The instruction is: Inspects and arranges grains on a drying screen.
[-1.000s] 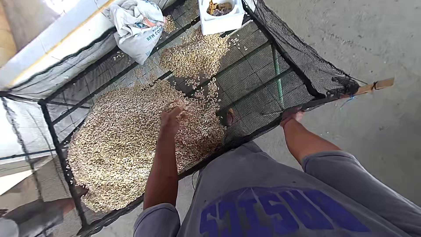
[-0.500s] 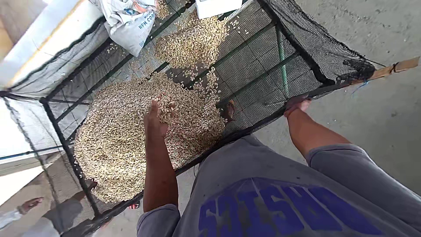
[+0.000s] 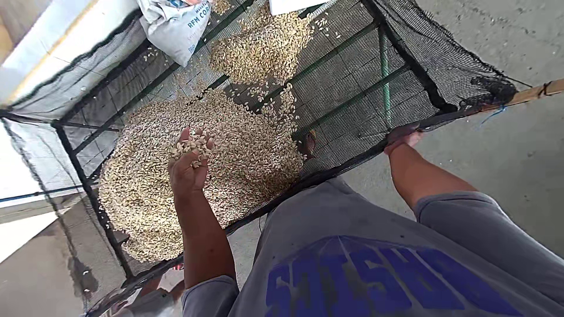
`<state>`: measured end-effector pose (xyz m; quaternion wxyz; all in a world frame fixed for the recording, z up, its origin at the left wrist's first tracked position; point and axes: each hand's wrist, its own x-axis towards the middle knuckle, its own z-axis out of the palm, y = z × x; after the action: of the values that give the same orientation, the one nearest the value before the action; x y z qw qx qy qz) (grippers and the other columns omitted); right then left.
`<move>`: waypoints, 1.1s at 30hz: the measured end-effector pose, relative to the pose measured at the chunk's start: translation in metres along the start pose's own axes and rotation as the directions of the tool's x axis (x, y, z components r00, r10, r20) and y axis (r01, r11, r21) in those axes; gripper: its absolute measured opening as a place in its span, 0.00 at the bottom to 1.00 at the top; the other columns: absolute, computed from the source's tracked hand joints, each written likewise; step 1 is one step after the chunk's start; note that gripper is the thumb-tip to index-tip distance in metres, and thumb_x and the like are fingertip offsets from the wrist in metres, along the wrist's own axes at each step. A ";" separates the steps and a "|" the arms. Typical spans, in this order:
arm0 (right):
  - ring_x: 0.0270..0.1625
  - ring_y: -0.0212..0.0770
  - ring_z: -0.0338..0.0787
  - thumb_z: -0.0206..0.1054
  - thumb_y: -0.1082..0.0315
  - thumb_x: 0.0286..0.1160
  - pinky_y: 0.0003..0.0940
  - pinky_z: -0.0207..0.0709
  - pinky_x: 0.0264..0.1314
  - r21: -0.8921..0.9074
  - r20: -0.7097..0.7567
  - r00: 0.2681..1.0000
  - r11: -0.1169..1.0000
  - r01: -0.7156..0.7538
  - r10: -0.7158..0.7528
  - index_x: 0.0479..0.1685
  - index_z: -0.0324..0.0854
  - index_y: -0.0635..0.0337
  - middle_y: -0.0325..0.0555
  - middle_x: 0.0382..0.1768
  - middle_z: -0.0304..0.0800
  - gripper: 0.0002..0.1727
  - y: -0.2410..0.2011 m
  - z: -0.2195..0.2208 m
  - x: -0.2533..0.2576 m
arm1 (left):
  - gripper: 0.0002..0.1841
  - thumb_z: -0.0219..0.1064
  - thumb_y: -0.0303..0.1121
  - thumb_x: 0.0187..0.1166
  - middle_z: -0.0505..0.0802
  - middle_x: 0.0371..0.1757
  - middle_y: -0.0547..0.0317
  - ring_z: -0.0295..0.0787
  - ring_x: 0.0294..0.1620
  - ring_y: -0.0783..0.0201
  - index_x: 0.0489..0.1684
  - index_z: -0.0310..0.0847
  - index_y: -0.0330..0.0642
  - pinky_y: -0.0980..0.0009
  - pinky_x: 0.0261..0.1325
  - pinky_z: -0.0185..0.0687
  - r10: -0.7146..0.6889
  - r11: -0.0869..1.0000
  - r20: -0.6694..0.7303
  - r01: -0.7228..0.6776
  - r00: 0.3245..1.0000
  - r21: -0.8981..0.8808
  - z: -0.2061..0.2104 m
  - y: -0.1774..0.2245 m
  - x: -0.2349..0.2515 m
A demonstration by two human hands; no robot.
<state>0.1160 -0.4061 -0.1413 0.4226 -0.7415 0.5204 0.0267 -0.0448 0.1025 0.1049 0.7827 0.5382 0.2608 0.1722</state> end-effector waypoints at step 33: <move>0.81 0.48 0.75 0.40 0.59 0.96 0.48 0.74 0.79 0.392 0.079 0.996 0.920 0.012 -0.047 0.88 0.57 0.64 0.59 0.80 0.72 0.28 -0.001 -0.010 -0.019 | 0.33 0.45 0.62 0.88 0.90 0.70 0.56 0.80 0.77 0.59 0.69 0.78 0.42 0.51 0.78 0.73 0.059 0.690 -0.154 0.071 0.986 0.720 -0.046 0.026 -0.004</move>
<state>0.1042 -0.3978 -0.1248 0.5845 -0.6482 0.4852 -0.0519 -0.0751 0.1442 0.1167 0.4840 0.7857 0.3729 0.0969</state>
